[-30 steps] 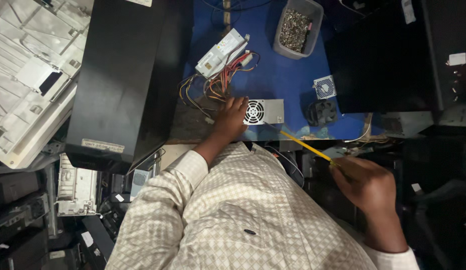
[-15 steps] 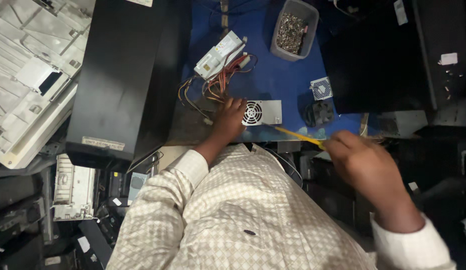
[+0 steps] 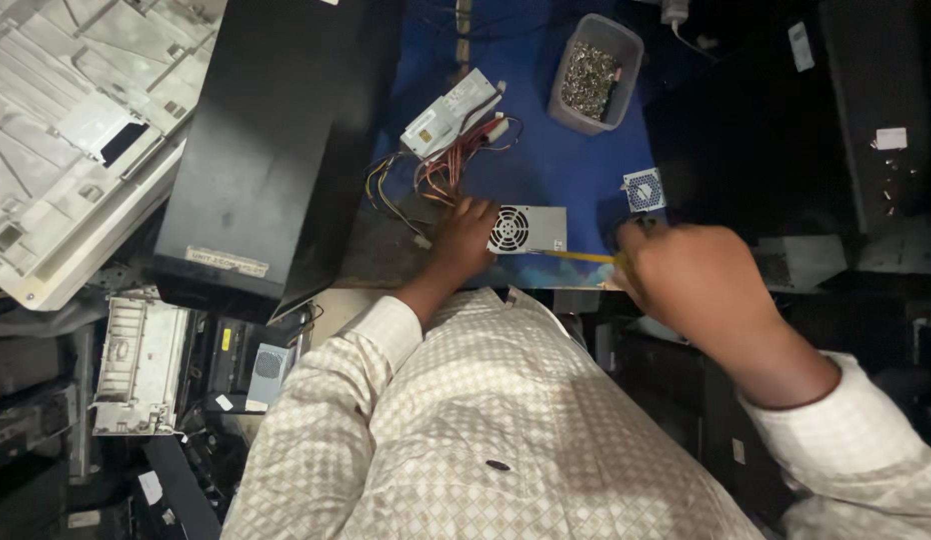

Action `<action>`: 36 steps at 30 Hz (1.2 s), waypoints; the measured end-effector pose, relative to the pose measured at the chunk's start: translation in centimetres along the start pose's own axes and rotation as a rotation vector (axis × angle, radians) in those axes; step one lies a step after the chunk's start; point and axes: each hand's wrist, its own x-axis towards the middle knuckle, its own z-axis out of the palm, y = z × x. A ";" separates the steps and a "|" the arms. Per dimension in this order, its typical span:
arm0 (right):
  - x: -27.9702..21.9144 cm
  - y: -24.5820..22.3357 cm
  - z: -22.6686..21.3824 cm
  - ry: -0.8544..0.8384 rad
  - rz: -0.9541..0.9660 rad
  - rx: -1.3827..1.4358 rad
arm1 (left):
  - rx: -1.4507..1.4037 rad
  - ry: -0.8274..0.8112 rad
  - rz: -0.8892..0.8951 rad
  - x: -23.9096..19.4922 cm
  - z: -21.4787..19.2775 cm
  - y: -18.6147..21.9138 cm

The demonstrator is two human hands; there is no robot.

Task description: The person uses a yellow screwdriver to remove screws from a computer power supply unit on a blue workbench. They repeatedly loosen and remove screws from the unit's casing while handling the PSU and screwdriver.

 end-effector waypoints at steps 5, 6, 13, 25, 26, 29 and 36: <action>0.1 -0.2 0.3 0.276 -0.130 0.041 | 0.006 0.019 -0.010 0.0 0.1 0.0; 0.2 -0.4 0.4 0.193 -0.083 -0.011 | 0.002 0.023 -0.013 0.0 0.3 0.0; 0.7 -1.0 0.8 -0.106 0.076 -0.061 | 0.016 0.067 0.015 -0.1 1.0 -0.5; 0.8 -1.5 0.0 -0.194 0.102 -0.010 | 0.042 0.024 -0.005 0.2 0.6 -0.4; 0.7 -1.4 0.1 -0.055 0.066 0.043 | 0.022 0.027 0.002 0.1 0.7 -0.5; 0.8 -1.0 0.4 0.146 -0.088 -0.024 | -0.009 0.039 0.020 0.1 0.9 -0.8; 1.4 -1.9 1.7 -0.294 0.223 -0.097 | 0.023 0.058 0.020 -0.1 1.4 -1.0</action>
